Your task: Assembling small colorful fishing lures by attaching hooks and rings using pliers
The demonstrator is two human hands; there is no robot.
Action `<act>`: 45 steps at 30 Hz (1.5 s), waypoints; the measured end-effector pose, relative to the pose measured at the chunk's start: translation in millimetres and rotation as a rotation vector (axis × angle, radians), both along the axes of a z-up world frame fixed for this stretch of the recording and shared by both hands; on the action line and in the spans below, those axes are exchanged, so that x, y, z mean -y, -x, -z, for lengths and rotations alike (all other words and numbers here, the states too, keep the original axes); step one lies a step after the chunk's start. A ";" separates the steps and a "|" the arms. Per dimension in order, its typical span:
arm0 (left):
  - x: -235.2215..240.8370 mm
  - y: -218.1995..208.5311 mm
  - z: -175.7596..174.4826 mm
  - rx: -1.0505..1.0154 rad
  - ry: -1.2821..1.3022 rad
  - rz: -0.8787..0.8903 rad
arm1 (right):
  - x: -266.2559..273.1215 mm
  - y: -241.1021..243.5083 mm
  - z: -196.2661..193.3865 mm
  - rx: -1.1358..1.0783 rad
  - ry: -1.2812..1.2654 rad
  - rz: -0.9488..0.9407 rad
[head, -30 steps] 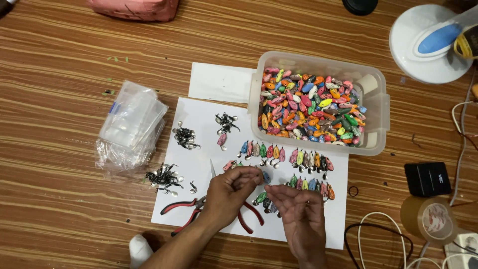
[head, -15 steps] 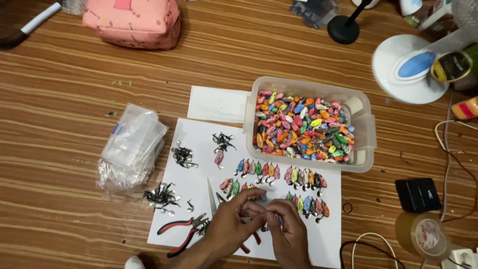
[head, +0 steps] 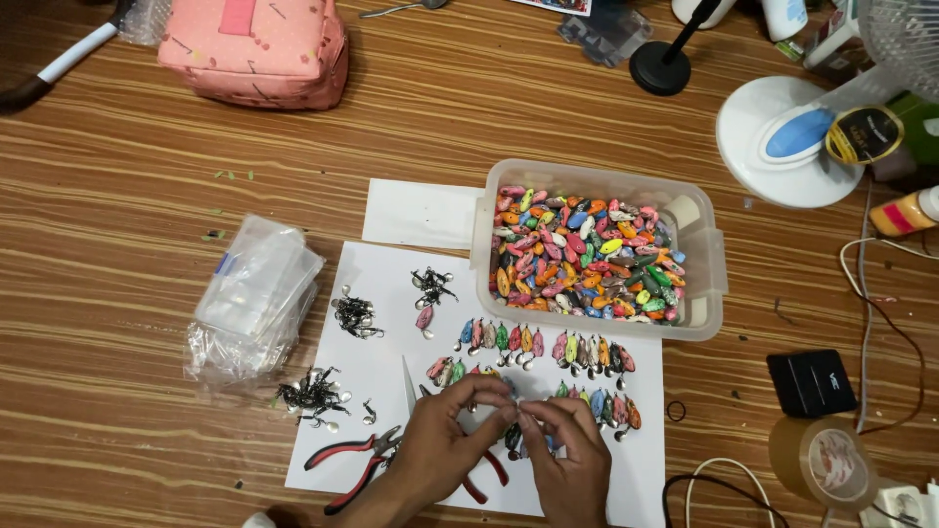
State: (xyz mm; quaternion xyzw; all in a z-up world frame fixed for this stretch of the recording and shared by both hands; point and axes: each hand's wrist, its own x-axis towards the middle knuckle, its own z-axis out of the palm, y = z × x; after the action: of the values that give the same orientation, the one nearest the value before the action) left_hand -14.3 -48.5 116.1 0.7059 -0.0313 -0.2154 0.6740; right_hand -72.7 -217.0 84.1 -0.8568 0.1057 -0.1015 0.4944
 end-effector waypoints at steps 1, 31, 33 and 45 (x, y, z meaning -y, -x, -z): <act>-0.9 -0.9 -2.2 0.001 0.000 0.001 | 1.5 0.3 1.1 0.001 0.000 0.001; 4.7 -27.2 -5.7 0.039 0.123 0.067 | 8.1 -33.1 -23.0 0.048 -0.187 -0.129; 8.7 -32.3 -5.6 -0.025 0.155 -0.002 | 9.1 -43.6 -25.2 0.115 -0.091 -0.135; 14.3 -41.2 -10.9 -0.090 0.145 -0.092 | 1.9 -57.5 -21.3 0.180 -0.111 -0.074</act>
State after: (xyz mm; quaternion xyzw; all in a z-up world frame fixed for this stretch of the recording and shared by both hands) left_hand 26.9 -62.8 127.0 0.6457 0.0161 -0.2127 0.7332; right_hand -15.2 -218.9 105.4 -0.8188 0.0346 -0.1536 0.5521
